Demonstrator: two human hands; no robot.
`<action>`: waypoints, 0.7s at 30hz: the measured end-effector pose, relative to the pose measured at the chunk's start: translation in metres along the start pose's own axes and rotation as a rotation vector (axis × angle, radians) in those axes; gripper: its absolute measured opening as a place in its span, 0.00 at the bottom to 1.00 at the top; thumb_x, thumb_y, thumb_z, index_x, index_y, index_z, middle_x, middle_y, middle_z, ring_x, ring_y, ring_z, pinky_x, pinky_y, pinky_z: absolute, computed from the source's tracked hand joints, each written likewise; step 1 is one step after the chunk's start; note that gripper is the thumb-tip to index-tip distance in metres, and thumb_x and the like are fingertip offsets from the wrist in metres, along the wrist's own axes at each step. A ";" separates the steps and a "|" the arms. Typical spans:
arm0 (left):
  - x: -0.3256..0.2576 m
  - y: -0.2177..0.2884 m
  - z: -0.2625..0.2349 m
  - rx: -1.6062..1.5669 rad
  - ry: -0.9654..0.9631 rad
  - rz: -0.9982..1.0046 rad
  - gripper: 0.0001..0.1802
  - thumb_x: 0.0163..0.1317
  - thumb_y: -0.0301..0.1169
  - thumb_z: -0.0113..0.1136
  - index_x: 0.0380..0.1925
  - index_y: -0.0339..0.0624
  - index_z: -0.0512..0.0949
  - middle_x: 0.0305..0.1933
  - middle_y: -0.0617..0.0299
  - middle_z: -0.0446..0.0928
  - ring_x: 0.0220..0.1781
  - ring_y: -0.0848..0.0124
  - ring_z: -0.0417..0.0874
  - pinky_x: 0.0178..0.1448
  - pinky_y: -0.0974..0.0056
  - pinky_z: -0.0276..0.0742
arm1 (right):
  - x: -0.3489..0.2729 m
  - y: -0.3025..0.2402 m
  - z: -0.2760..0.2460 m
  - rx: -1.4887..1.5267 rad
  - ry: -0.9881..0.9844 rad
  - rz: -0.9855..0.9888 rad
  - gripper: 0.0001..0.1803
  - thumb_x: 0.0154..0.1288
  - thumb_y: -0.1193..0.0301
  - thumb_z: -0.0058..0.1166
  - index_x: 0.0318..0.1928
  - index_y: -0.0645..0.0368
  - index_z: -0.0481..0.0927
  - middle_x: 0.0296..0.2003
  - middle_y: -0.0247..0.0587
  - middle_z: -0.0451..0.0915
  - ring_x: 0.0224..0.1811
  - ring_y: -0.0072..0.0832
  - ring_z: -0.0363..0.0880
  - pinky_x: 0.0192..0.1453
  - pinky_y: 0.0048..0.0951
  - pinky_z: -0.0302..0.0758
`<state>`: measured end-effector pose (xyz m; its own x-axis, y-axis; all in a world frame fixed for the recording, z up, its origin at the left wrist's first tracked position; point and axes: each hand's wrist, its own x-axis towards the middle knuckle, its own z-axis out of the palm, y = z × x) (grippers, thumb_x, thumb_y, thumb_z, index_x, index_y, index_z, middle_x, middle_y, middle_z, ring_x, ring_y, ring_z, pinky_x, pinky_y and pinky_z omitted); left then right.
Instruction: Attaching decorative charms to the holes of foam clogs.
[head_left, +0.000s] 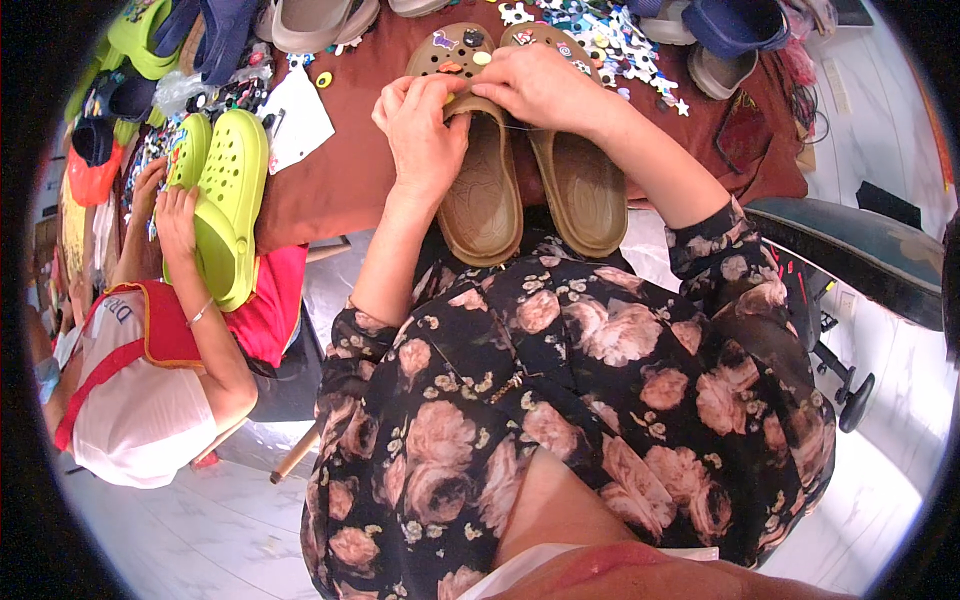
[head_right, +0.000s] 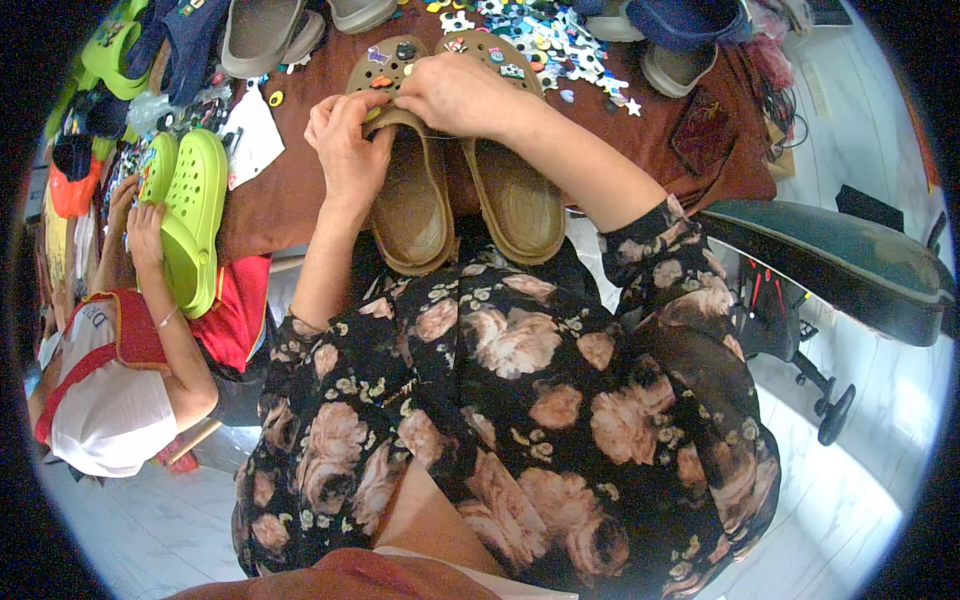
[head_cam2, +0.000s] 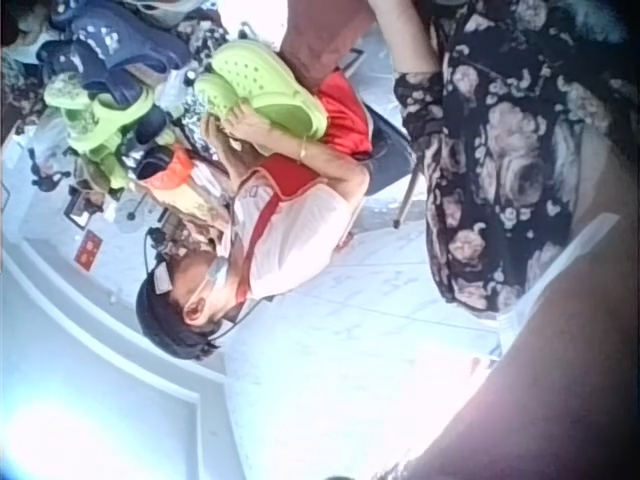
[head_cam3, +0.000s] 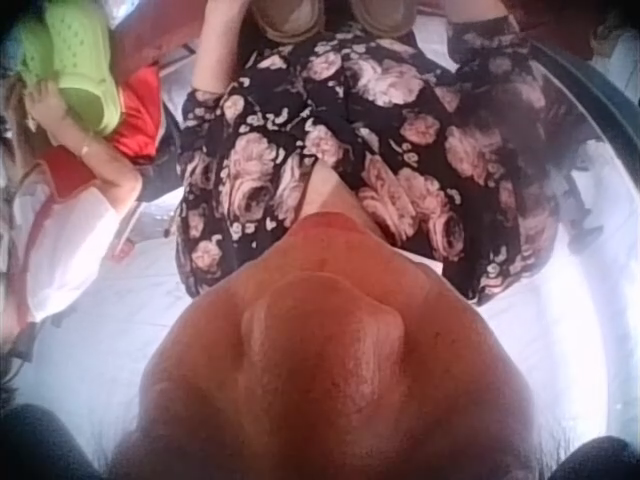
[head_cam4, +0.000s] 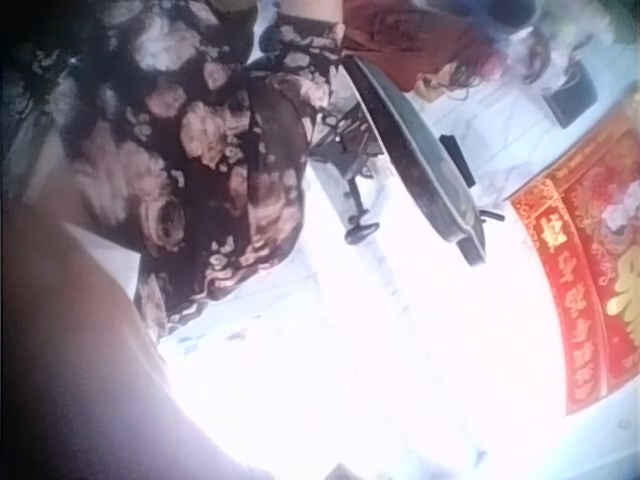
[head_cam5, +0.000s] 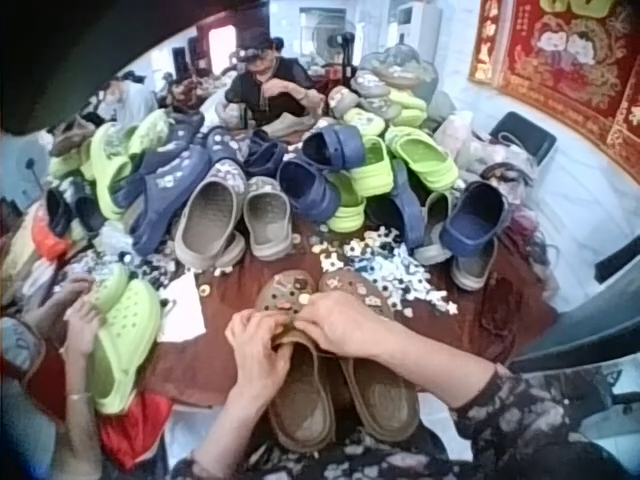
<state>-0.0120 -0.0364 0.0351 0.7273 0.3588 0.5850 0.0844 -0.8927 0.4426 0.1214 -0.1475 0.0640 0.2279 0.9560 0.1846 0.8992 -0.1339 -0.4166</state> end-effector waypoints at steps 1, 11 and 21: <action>0.001 -0.003 0.000 0.009 -0.017 0.017 0.18 0.37 0.23 0.63 0.33 0.49 0.77 0.39 0.69 0.76 0.48 0.63 0.69 0.54 0.57 0.57 | -0.002 -0.004 -0.001 0.002 0.001 0.002 0.13 0.59 0.65 0.50 0.37 0.61 0.80 0.29 0.44 0.76 0.33 0.40 0.75 0.37 0.37 0.71; 0.014 0.003 -0.013 0.089 -0.150 0.182 0.15 0.39 0.21 0.60 0.31 0.44 0.79 0.38 0.68 0.77 0.50 0.62 0.70 0.55 0.56 0.59 | -0.012 -0.031 0.004 -0.153 0.046 0.103 0.16 0.47 0.68 0.54 0.37 0.65 0.76 0.33 0.47 0.73 0.38 0.42 0.75 0.41 0.40 0.72; 0.020 -0.007 -0.016 0.052 -0.282 0.308 0.11 0.38 0.21 0.58 0.28 0.41 0.77 0.37 0.64 0.76 0.48 0.62 0.71 0.52 0.57 0.64 | -0.014 -0.031 0.011 -0.204 0.095 0.024 0.08 0.48 0.70 0.52 0.25 0.63 0.79 0.31 0.47 0.77 0.37 0.40 0.77 0.43 0.40 0.71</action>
<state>-0.0090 -0.0186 0.0547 0.8816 -0.0091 0.4719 -0.1367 -0.9619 0.2368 0.0860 -0.1539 0.0645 0.2753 0.9245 0.2637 0.9479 -0.2154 -0.2347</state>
